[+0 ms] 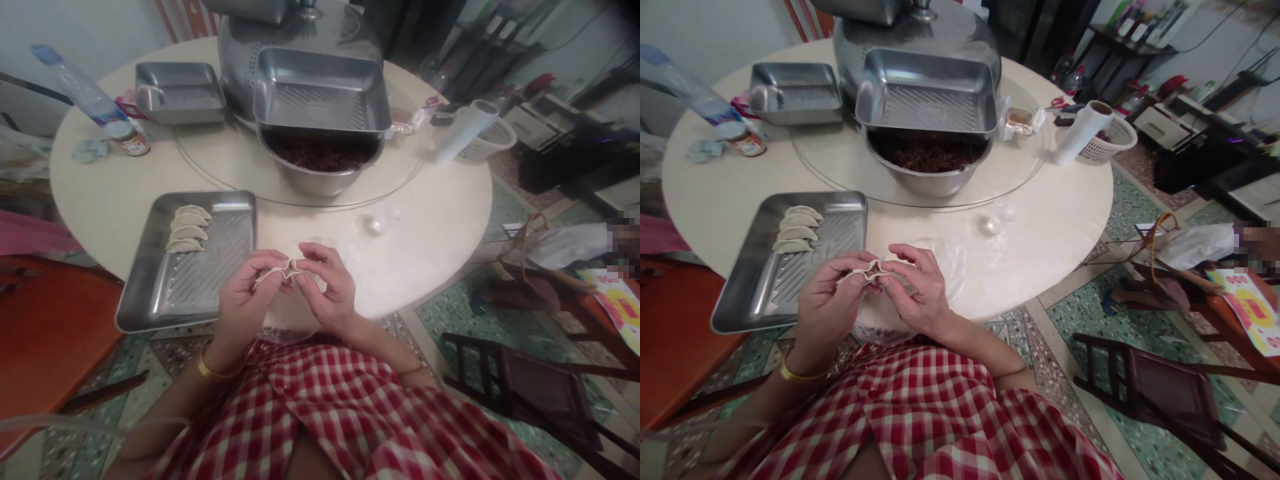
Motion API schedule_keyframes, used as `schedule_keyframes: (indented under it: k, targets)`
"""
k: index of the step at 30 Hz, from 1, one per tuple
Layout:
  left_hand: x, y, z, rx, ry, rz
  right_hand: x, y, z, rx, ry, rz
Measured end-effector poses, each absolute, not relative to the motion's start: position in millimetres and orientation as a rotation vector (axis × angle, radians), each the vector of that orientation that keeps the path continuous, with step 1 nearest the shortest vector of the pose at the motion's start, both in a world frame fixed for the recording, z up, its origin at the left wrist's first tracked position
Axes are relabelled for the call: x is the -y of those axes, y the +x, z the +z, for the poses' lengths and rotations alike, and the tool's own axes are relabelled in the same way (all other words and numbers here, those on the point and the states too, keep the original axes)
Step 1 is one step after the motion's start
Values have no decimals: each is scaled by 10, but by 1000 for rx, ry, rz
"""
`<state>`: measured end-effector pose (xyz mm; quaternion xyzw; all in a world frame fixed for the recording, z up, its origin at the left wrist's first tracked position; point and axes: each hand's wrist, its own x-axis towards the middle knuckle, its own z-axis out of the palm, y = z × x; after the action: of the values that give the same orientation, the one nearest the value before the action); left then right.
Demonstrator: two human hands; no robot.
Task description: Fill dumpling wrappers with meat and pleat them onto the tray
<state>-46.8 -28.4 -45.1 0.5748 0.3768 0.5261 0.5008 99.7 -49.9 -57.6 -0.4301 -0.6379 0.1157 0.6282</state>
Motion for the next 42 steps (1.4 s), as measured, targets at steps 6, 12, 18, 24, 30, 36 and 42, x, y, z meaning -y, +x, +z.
schedule_keyframes:
  k: [6, 12, 18, 24, 30, 36, 42]
  targets:
    - [298, -466, -365, -942, 1572, 1225, 510, 997, -567, 1477, -959, 323]
    - [288, -466, -343, -957, 1631, 1166, 526, 1005, -573, 1473, -945, 335]
    - [303, -439, -316, -933, 1654, 1183, 546, 1034, -547, 1540, -968, 179]
    - [294, -431, -296, -949, 1677, 1161, 536, 1071, -529, 1605, -962, 37]
    - [291, -411, -297, -938, 1552, 1088, 509, 1127, -534, 1595, -930, -8]
    - [291, -345, -272, -919, 1572, 1082, 529, 1144, -545, 1595, -941, -49]
    - [296, -316, -274, -950, 1560, 1087, 536, 1129, -573, 1528, -987, -84]
